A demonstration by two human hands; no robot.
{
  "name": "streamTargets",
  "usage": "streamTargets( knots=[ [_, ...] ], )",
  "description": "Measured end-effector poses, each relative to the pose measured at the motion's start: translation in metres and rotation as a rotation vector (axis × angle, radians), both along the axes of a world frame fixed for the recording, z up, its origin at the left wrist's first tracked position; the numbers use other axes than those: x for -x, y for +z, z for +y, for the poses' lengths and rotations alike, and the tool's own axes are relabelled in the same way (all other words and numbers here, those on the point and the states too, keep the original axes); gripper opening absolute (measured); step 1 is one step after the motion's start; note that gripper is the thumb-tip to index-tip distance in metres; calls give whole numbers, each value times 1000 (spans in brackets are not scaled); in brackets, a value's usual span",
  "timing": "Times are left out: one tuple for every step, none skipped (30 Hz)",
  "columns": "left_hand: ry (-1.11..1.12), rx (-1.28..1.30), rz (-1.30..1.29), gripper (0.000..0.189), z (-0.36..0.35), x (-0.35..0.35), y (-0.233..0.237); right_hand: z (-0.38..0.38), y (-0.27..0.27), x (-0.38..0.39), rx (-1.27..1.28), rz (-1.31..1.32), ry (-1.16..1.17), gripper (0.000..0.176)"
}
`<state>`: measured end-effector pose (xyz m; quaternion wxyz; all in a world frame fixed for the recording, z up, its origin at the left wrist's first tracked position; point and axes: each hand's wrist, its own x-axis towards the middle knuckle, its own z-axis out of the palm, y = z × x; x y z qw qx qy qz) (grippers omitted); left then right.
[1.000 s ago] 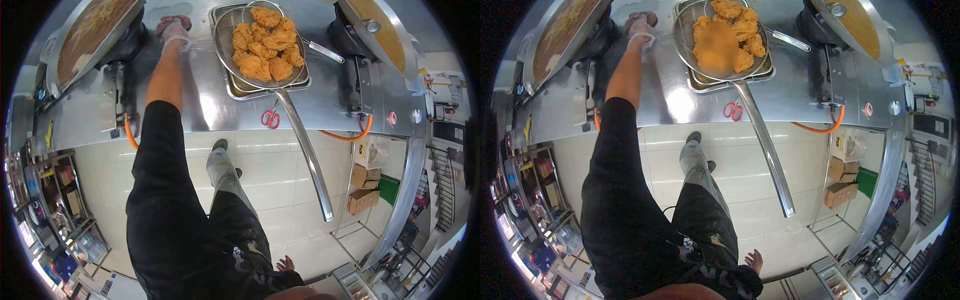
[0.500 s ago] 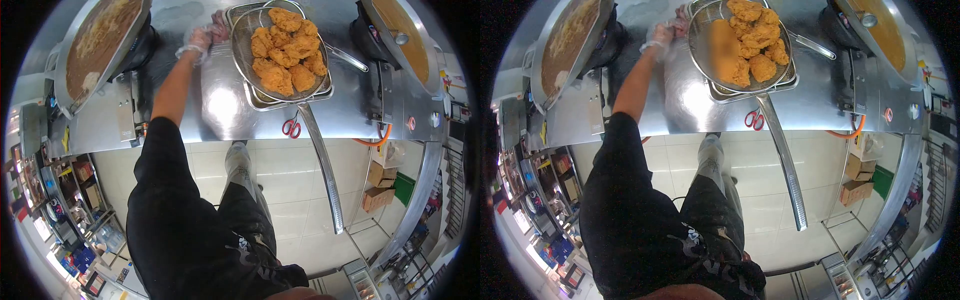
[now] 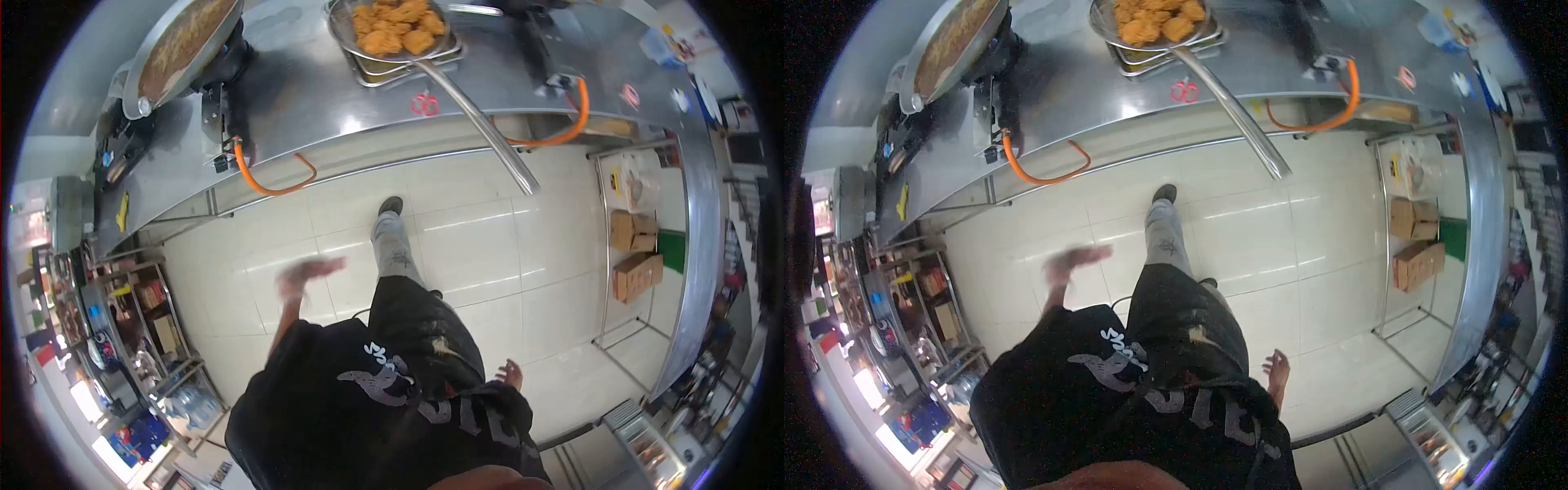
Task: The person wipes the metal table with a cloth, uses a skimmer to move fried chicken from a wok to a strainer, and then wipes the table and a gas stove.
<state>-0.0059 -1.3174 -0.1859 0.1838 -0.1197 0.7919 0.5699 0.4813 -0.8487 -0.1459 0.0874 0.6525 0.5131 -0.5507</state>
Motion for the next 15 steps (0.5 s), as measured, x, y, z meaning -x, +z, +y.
streamTargets(
  knots=[
    [-11,214,-107,19,-27,-42,-1,2,13,5,-39,13,-5,37],
    [-84,373,-208,19,-51,-76,-5,4,16,8,-44,44,-39,36],
    [-151,475,-314,19,-70,-105,-9,6,17,8,-48,72,-75,35],
    [-205,530,-409,19,-77,-127,-9,7,18,9,-52,94,-109,34],
    [-222,521,-485,19,-78,-143,-13,8,17,13,-53,156,-86,37],
    [-242,503,-547,20,-73,-152,-20,14,13,23,-60,222,-60,41],
    [-256,472,-583,20,-63,-154,-32,21,2,39,-70,254,-29,39],
    [-281,434,-578,21,-50,-152,-40,24,-4,55,-75,276,-1,38],
    [-316,389,-520,22,-34,-141,-53,27,-1,80,-45,364,8,35],
    [-360,345,-464,22,-14,-125,-67,27,3,110,-71,379,66,32],
    [-374,248,-375,23,11,-102,-84,29,9,141,-102,420,154,31],
    [-258,16,-358,24,46,-74,-98,27,33,180,-4,460,165,30],
    [83,-446,-471,24,87,-43,-107,28,34,207,-25,527,264,30],
    [30,-380,-482,27,136,-19,-81,30,38,236,2,542,351,30],
    [-25,-315,-493,34,188,5,-46,31,47,264,-34,560,487,30]
  ],
)
